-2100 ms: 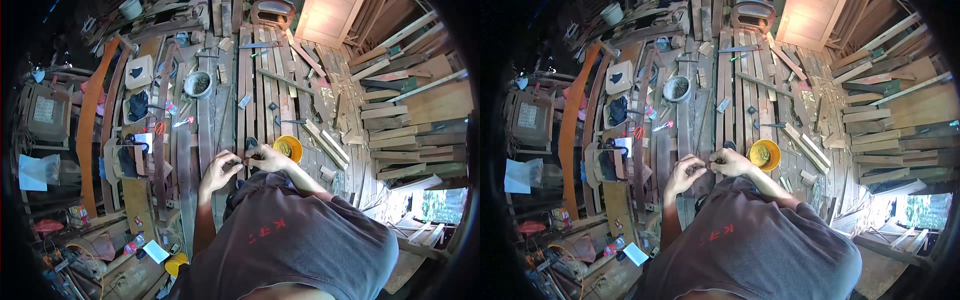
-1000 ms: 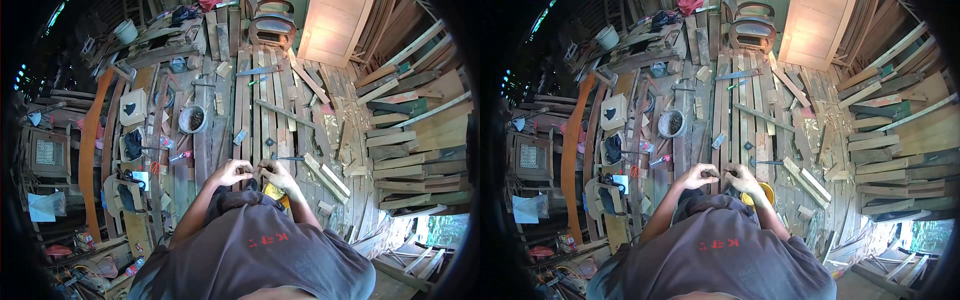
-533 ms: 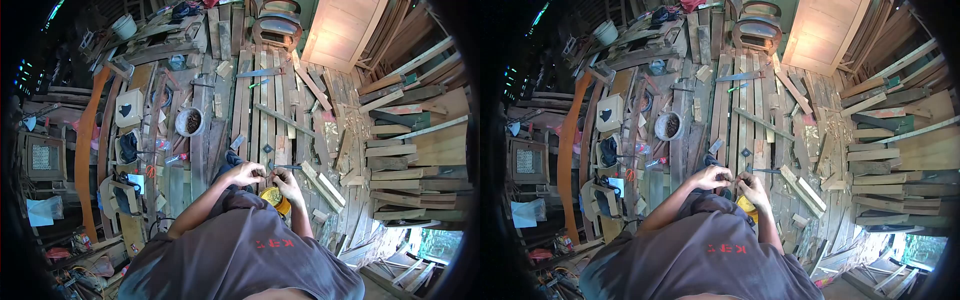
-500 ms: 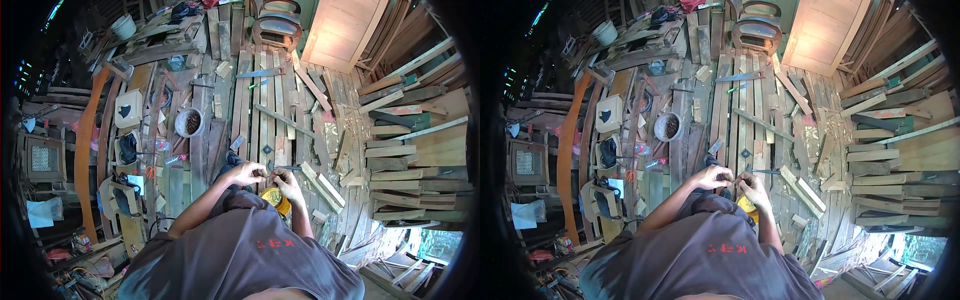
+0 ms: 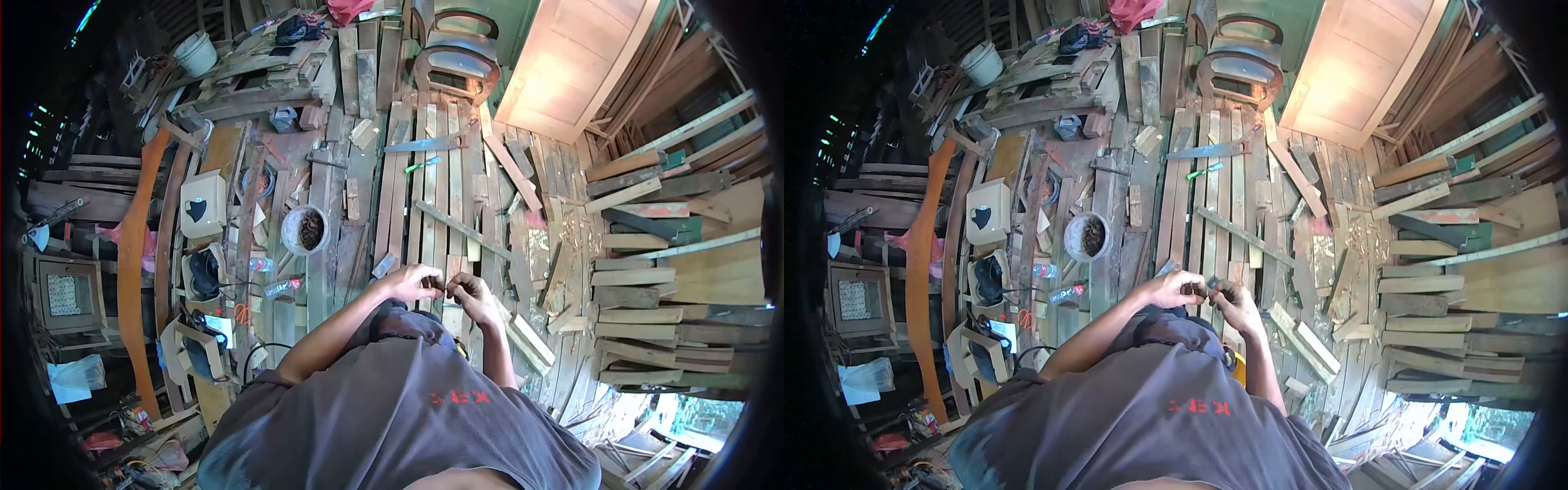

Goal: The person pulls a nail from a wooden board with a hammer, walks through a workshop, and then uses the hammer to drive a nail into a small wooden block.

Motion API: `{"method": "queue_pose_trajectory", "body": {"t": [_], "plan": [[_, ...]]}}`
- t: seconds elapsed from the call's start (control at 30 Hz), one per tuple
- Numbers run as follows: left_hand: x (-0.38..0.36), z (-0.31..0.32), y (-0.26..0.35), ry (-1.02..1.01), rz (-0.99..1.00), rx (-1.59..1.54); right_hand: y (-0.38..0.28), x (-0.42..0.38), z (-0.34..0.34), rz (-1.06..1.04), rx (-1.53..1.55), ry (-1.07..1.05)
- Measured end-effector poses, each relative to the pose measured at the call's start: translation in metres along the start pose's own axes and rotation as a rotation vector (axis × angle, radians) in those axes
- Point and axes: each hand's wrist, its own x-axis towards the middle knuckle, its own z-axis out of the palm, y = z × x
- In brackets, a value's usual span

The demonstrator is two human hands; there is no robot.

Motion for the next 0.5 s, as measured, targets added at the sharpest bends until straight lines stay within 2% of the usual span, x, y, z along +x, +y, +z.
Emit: {"method": "queue_pose_trajectory", "body": {"t": [0.07, 0.1, 0.23, 0.33, 0.43, 0.5], "plan": [[0.009, -0.02, 0.012, -0.007, -0.039, 0.029, -0.005, 0.017, -0.006, -0.026, -0.015, 0.004], [0.016, -0.021, 0.0, 0.053, 0.05, 0.037, -0.007, 0.023, -0.009, -0.015, -0.006, 0.011], [0.027, -0.043, 0.008, 0.06, 0.014, 0.0, -0.019, 0.043, -0.015, 0.028, 0.019, 0.017], [0.033, -0.053, 0.003, 0.105, 0.05, -0.035, -0.028, 0.062, -0.017, 0.031, 0.04, 0.031], [0.045, -0.066, -0.006, 0.098, -0.027, -0.127, -0.037, 0.086, -0.024, 0.035, 0.032, 0.019], [0.055, -0.076, -0.015, 0.148, 0.019, -0.133, -0.043, 0.103, -0.03, 0.037, 0.026, 0.009]]}}
